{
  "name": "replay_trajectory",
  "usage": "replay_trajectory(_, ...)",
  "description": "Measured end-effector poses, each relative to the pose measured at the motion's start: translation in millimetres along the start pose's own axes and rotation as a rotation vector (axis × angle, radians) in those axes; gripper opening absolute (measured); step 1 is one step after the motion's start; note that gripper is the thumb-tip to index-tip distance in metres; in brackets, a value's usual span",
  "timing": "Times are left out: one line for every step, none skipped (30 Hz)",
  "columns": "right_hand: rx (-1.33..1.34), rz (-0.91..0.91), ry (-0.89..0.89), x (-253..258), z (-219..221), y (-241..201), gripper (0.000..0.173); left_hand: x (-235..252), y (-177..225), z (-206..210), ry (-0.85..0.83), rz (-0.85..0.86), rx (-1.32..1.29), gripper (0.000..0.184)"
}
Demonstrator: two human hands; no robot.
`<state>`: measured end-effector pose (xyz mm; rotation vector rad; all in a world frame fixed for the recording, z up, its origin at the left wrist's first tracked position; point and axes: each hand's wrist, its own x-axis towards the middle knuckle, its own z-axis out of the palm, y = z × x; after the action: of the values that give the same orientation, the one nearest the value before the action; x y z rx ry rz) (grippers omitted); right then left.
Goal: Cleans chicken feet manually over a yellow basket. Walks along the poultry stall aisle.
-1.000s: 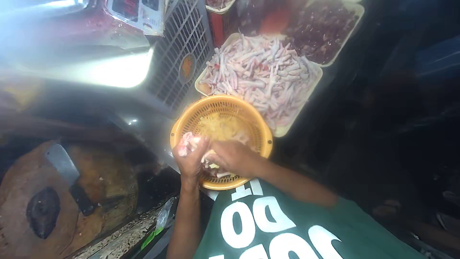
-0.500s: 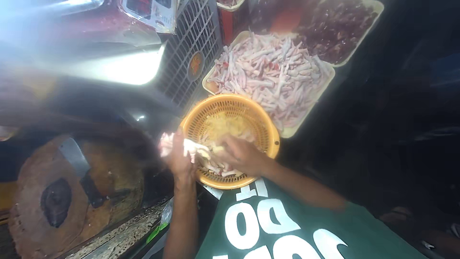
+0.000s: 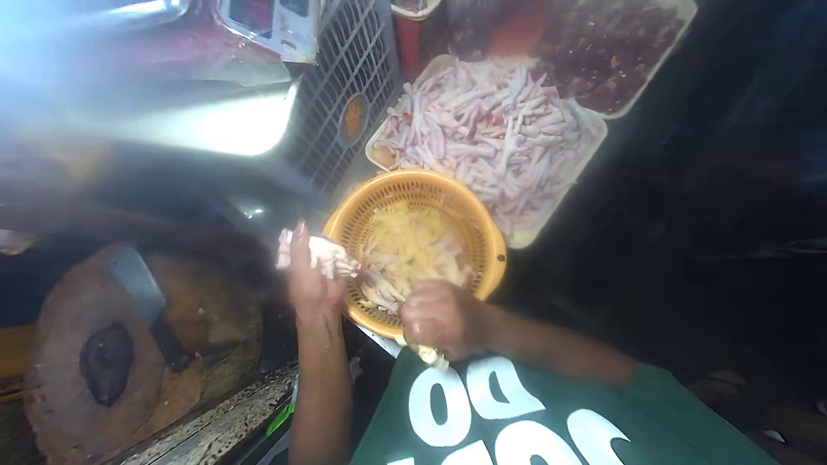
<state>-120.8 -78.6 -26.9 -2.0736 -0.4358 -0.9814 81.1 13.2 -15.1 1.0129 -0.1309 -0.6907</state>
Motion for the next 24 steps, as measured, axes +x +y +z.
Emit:
replay_trajectory(-0.075, 0.017, 0.034, 0.2, -3.9, 5.9, 0.028, -5.7, 1.6, 1.4, -0.043, -0.054, -0.047, 0.035)
replay_trajectory(-0.193, 0.088, 0.055, -0.5, -8.8, 17.3, 0.028, -10.0, 2.0, 3.8, -0.078, -0.102, -0.128, 0.039)
replay_trajectory(-0.347, 0.232, 0.038, -0.3, -14.9, 31.2, 0.022, -12.1, 1.2, 5.5, -0.103, -0.147, -0.227, 0.041)
replay_trajectory(-0.494, 0.479, -0.065, 1.4, -22.6, 41.2, 0.019, -13.1, -1.9, 3.5, -0.124, -0.189, -0.324, 0.041)
replay_trajectory(-0.590, 0.769, -0.215, 4.6, -29.6, 47.5, 0.040, -13.2, -7.7, -2.9, -0.172, -0.219, -0.421, 0.041)
replay_trajectory(-0.625, 0.992, -0.321, 6.1, -34.0, 52.3, 0.063, -12.6, -14.2, -11.2, -0.229, -0.241, -0.508, 0.041)
replay_trajectory(-0.642, 1.094, -0.362, 5.2, -35.2, 54.4, 0.069, -11.7, -19.5, -19.1, -0.280, -0.252, -0.560, 0.044)
replay_trajectory(-0.640, 1.088, -0.363, 4.9, -34.6, 53.4, 0.064, -9.8, -23.5, -25.4, -0.313, -0.256, -0.596, 0.046)
replay_trajectory(-0.616, 1.033, -0.364, 6.7, -32.7, 50.5, 0.053, -8.9, -26.1, -28.1, -0.319, -0.259, -0.609, 0.046)
replay_trajectory(-0.548, 0.973, -0.360, 8.2, -28.6, 46.2, 0.040, -10.4, -27.6, -29.3, -0.310, -0.261, -0.591, 0.045)
replay_trajectory(-0.450, 0.929, -0.358, 9.0, -23.1, 41.7, 0.029, -12.8, -28.5, -29.0, -0.304, -0.267, -0.566, 0.043)
replay_trajectory(-0.331, 0.910, -0.359, 10.4, -18.8, 38.7, 0.023, -14.1, -29.1, -27.2, -0.301, -0.272, -0.540, 0.041)
replay_trajectory(-0.216, 0.911, -0.364, 12.3, -16.3, 37.6, 0.023, -14.5, -29.7, -24.0, -0.298, -0.279, -0.519, 0.037)
replay_trajectory(-0.155, 0.921, -0.386, 13.8, -15.5, 37.6, 0.027, -14.6, -31.0, -21.7, -0.308, -0.285, -0.502, 0.036)
replay_trajectory(-0.148, 0.932, -0.429, 14.6, -15.7, 37.8, 0.030, -15.3, -32.1, -19.7, -0.304, -0.296, -0.503, 0.035)
replay_trajectory(-0.164, 0.944, -0.478, 14.7, -16.1, 37.3, 0.032, -17.2, -33.2, -18.6, -0.299, -0.309, -0.497, 0.035)
replay_trajectory(-0.177, 0.939, -0.495, 13.7, -15.9, 35.7, 0.033, -20.2, -34.2, -17.3, -0.285, -0.310, -0.474, 0.036)
replay_trajectory(-0.170, 0.917, -0.469, 13.2, -15.6, 33.2, 0.033, -22.5, -34.8, -16.2, -0.279, -0.304, -0.463, 0.036)
replay_trajectory(-0.150, 0.886, -0.420, 14.0, -16.1, 31.1, 0.033, -23.5, -35.1, -14.2, -0.272, -0.292, -0.454, 0.034)
replay_trajectory(-0.140, 0.859, -0.395, 15.3, -17.7, 29.3, 0.032, -23.9, -35.8, -14.3, -0.276, -0.279, -0.457, 0.035)
replay_trajectory(-0.147, 0.856, -0.419, 16.4, -20.6, 27.4, 0.030, -25.4, -36.6, -15.9, -0.264, -0.271, -0.460, 0.036)
replay_trajectory(-0.172, 0.886, -0.506, 16.6, -24.8, 26.0, 0.029, -27.2, -36.8, -18.3, -0.248, -0.271, -0.468, 0.037)
replay_trajectory(-0.212, 0.929, -0.614, 16.2, -29.6, 26.4, 0.027, -28.1, -36.1, -19.4, -0.220, -0.271, -0.467, 0.038)
replay_trajectory(-0.263, 0.967, -0.702, 14.3, -33.3, 28.5, 0.025, -27.3, -34.5, -19.8, -0.199, -0.273, -0.470, 0.040)
